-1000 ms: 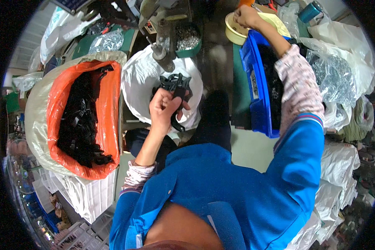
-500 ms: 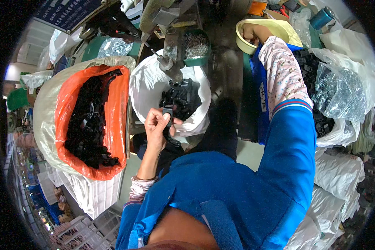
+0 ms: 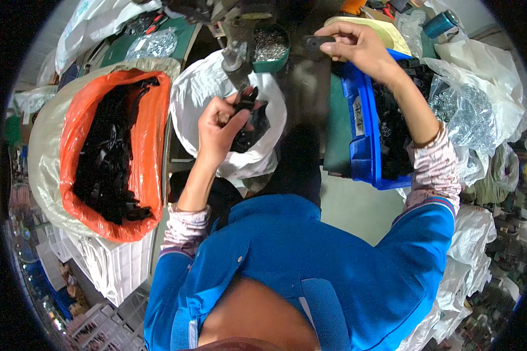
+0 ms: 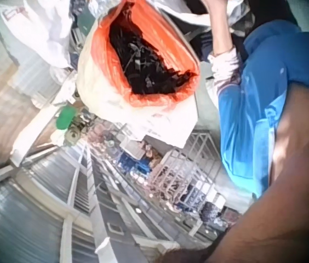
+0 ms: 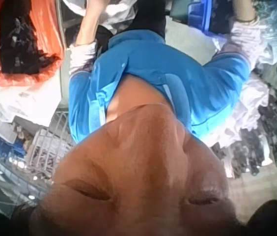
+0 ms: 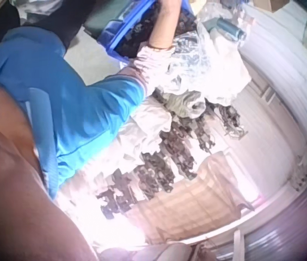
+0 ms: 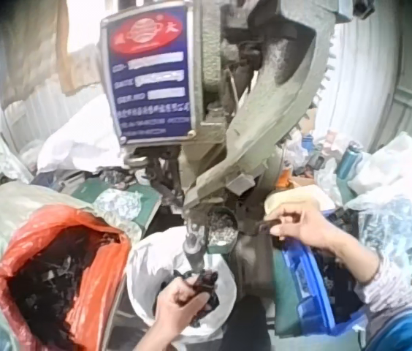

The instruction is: The person repeatedly picks small black plastic parts from a blue bin, inserts a metal pin into each part, and places the assembled unit into a white bag. The process is repeated continuously.

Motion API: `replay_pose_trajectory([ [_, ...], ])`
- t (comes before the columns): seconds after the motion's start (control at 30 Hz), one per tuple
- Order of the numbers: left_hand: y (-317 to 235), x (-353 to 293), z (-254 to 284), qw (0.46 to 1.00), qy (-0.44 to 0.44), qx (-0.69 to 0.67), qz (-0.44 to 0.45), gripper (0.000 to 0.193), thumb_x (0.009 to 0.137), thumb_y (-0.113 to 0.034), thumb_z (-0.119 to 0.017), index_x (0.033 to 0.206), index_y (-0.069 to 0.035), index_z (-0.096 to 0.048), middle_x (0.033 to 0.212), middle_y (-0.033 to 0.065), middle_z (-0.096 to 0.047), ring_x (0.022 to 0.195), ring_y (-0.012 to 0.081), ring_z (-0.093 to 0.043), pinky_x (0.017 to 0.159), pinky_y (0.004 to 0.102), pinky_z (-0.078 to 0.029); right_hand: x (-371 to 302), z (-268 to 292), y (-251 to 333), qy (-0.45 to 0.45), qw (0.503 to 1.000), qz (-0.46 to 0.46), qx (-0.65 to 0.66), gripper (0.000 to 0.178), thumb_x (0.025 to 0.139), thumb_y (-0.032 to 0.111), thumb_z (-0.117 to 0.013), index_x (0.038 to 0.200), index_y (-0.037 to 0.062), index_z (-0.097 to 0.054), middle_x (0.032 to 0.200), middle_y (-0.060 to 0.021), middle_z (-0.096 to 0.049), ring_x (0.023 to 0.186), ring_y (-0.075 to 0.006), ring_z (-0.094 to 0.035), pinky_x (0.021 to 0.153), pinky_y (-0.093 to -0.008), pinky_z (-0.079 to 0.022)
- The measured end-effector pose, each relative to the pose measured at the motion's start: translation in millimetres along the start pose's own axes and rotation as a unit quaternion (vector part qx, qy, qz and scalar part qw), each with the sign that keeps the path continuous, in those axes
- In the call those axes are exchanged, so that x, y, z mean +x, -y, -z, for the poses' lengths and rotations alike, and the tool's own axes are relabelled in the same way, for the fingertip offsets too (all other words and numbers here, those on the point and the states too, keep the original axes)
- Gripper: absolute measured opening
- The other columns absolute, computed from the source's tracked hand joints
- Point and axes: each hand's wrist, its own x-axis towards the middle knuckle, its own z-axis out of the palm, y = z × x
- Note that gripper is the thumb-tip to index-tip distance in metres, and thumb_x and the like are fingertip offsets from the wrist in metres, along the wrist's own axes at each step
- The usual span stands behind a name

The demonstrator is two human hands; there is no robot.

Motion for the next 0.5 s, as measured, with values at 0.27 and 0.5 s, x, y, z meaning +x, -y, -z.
replay_pose_trajectory([
  [0.27, -22, -5, 4, 0.988, -0.002, 0.137, -0.074, 0.023, 0.08, 0.002, -0.067, 0.075, -0.001, -0.045, 0.121, 0.0212, -0.059, 0.086, 0.0099, -0.057, 0.068, 0.0237, -0.048, -13, -78, 44, 0.032, 0.998, 0.038, 0.033, 0.023, 0.086, 0.007, -0.063, 0.109, 0.0049, -0.066, 0.062, 0.0077, -0.047, 0.06, 0.0, -0.045, 0.056, -0.0169, -0.041],
  [0.5, -26, -11, 19, 0.959, -0.022, 0.237, -0.155, 0.025, 0.077, 0.0, -0.07, 0.074, -0.001, -0.045, 0.114, 0.0164, -0.064, 0.075, 0.0109, -0.062, 0.062, 0.0263, -0.05, -7, -97, 64, 0.037, 0.978, 0.161, -0.126, 0.024, 0.083, 0.001, -0.064, 0.107, 0.0055, -0.065, 0.081, 0.0, -0.054, 0.064, -0.0051, -0.048, 0.057, -0.0191, -0.037],
])
